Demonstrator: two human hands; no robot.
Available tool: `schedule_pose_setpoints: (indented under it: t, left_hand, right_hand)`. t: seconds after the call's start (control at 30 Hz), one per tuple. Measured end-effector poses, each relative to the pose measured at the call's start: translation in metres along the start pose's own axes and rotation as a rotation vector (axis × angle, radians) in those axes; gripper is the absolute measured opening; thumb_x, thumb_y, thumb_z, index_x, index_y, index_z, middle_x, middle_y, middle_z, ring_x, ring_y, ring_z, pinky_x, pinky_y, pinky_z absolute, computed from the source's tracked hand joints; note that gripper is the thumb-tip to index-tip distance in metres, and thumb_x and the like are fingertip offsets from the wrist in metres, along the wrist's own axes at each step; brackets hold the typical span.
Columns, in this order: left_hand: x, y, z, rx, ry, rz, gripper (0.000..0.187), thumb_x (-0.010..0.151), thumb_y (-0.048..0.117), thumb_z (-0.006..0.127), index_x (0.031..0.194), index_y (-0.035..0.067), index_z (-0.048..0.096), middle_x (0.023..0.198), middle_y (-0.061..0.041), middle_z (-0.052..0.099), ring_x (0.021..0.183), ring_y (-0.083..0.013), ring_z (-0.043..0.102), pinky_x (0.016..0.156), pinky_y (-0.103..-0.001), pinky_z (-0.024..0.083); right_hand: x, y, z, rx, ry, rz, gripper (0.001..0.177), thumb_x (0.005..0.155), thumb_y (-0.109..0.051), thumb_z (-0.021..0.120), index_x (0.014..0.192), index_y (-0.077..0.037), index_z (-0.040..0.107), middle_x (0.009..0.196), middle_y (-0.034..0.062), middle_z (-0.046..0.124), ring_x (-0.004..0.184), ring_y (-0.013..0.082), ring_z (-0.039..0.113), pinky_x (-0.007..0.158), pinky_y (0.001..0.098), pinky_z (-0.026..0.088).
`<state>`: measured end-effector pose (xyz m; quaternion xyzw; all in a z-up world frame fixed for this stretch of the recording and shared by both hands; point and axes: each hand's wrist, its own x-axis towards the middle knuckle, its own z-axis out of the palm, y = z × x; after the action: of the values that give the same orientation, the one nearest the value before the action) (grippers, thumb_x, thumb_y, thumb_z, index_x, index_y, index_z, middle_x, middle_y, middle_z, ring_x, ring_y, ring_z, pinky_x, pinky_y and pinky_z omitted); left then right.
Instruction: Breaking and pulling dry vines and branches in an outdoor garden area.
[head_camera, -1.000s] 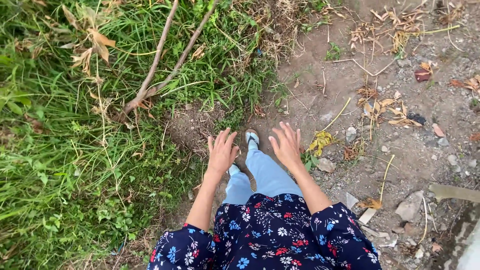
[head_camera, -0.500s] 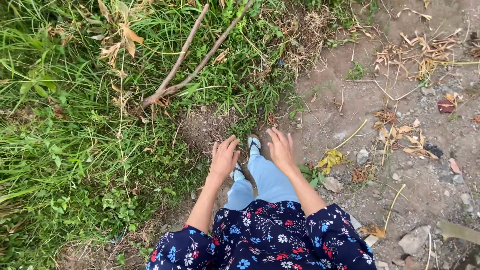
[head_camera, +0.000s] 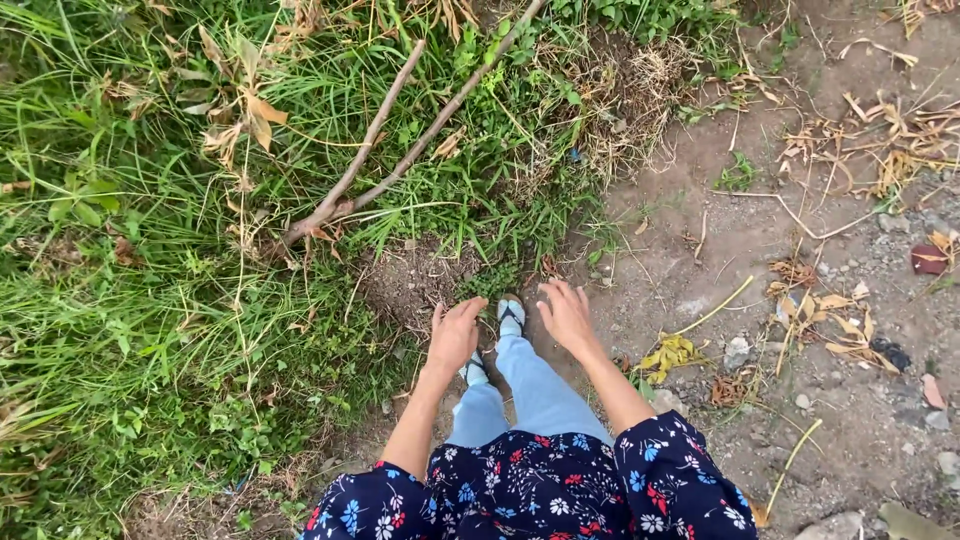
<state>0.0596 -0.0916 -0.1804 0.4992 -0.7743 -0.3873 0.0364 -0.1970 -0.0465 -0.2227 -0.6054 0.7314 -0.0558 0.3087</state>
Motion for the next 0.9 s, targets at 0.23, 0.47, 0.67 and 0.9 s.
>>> schedule_pose_setpoints:
  t: [0.23,0.47,0.67,0.9]
  left_hand:
    - [0.052,0.001,0.009,-0.042,-0.010,-0.103,0.049,0.093,0.010,0.059,0.141,0.019,0.053,0.143,-0.003,0.058,0.132,-0.0253,0.054,0.120,-0.062,0.023]
    - [0.118,-0.007,0.017,-0.028,0.095,-0.132,0.057,0.092,0.015,0.064,0.147,0.017,0.048,0.154,-0.009,0.044,0.142,-0.0308,0.043,0.118,-0.061,0.023]
    - [0.170,-0.022,0.031,-0.056,0.116,-0.144,0.057,0.092,0.016,0.065,0.147,0.017,0.048,0.157,-0.010,0.042,0.141,-0.0312,0.043,0.118,-0.059,0.025]
    - [0.208,-0.045,0.064,-0.071,0.081,-0.148,0.054,0.094,0.017,0.063,0.147,0.014,0.048,0.156,-0.011,0.042,0.141,-0.0314,0.045,0.120,-0.059,0.025]
  right_hand:
    - [0.076,0.037,-0.001,0.111,0.088,0.035,0.050,0.093,-0.020,0.065,0.140,-0.011,0.054,0.141,0.0160,0.056,0.131,0.0363,0.053,0.115,0.0582,0.030]
    - [0.186,0.093,0.005,0.159,0.179,0.181,0.055,0.095,-0.015,0.063,0.146,-0.007,0.046,0.145,0.0212,0.052,0.121,0.0428,0.058,0.103,0.0532,0.046]
    - [0.273,0.150,0.028,0.185,0.235,0.221,0.055,0.099,-0.010,0.056,0.152,-0.007,0.040,0.154,0.0209,0.045,0.132,0.0421,0.054,0.110,0.0505,0.045]
    - [0.349,0.153,0.026,0.156,0.118,0.337,0.070,0.101,-0.002,0.048,0.165,-0.019,0.025,0.167,0.0166,0.018,0.151,0.0346,0.029,0.122,0.0484,0.029]
